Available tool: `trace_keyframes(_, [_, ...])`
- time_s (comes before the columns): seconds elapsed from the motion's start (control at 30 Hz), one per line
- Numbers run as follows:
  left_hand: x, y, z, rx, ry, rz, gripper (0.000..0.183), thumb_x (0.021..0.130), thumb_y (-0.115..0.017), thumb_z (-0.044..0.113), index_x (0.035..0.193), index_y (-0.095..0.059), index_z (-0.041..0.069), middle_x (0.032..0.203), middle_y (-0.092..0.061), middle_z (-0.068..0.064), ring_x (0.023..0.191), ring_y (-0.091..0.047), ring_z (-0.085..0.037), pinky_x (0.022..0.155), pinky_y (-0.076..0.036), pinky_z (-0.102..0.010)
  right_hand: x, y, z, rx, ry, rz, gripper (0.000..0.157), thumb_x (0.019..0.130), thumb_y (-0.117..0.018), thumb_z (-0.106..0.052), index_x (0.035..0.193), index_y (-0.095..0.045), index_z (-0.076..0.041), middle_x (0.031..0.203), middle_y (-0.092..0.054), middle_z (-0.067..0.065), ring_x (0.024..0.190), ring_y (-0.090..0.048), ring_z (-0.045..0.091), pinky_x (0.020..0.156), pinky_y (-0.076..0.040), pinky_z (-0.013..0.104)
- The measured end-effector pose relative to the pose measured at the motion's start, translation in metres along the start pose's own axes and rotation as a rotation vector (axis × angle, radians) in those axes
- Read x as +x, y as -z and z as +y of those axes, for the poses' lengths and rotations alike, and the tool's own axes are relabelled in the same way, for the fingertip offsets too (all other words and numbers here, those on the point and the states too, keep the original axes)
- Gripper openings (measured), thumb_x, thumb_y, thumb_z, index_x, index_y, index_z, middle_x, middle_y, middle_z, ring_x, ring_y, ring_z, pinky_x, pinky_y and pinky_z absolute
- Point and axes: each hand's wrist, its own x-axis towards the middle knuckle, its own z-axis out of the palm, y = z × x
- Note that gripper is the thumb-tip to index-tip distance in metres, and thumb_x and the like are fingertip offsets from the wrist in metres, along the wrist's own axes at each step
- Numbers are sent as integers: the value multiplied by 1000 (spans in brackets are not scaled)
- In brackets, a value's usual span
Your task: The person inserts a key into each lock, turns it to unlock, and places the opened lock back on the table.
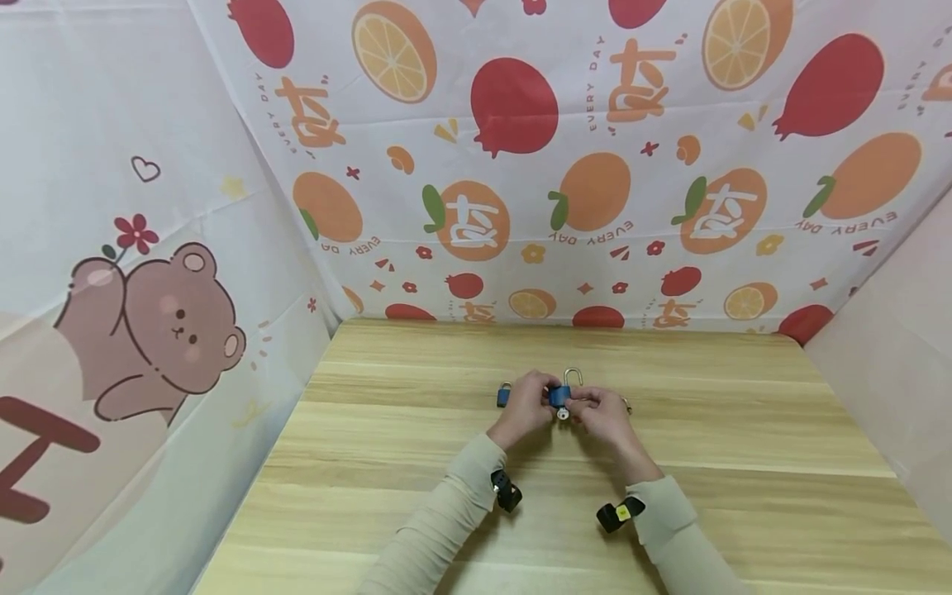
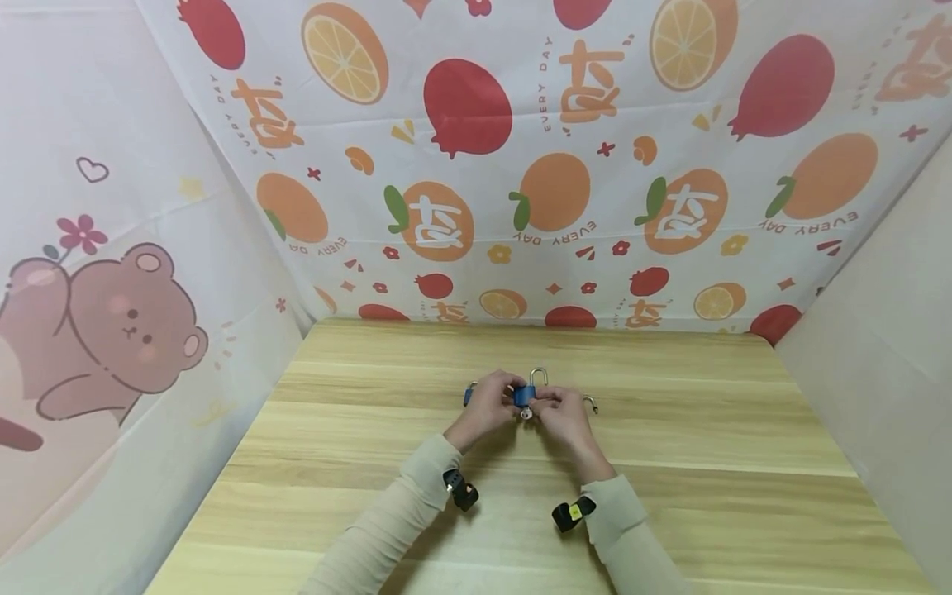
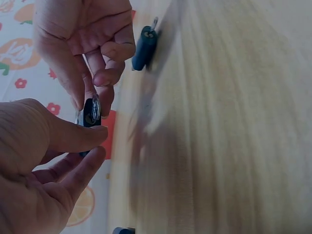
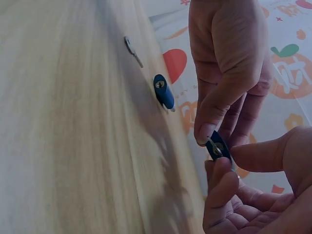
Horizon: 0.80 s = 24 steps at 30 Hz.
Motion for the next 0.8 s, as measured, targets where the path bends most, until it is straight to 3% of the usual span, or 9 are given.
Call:
trace_keyframes(0.23, [-1,-7,-3,32,-13,-17,38,73,-71,-17,109,-71,-5,105,-67,-18,92,-68,-27,77,-56,-24,-4,-1,3,-80,9,-61,28,98,-63,-10,119,-66,9,103,-72,19,80,-63,13,67,-50,22])
trace_keyframes(0.47, [-3,-13,-6,117,-9,-18,36,73,-75,-13,106,-73,0,101,-70,-13,88,-59,-18,81,-50,-27,-9,-1,2,-102,-22,-128,31,99,-62,-13,119,-62,10,93,-70,15,74,-61,14,62,-49,26])
trace_keyframes(0.8, [-2,-17,-8,122,-12,-22,32,73,-74,-13,102,-74,0,99,-74,-12,91,-63,-21,84,-52,-30,-7,0,4,-132,-33,-173,30,100,-61,-14,120,-62,9,93,-69,14,76,-62,17,62,-49,27])
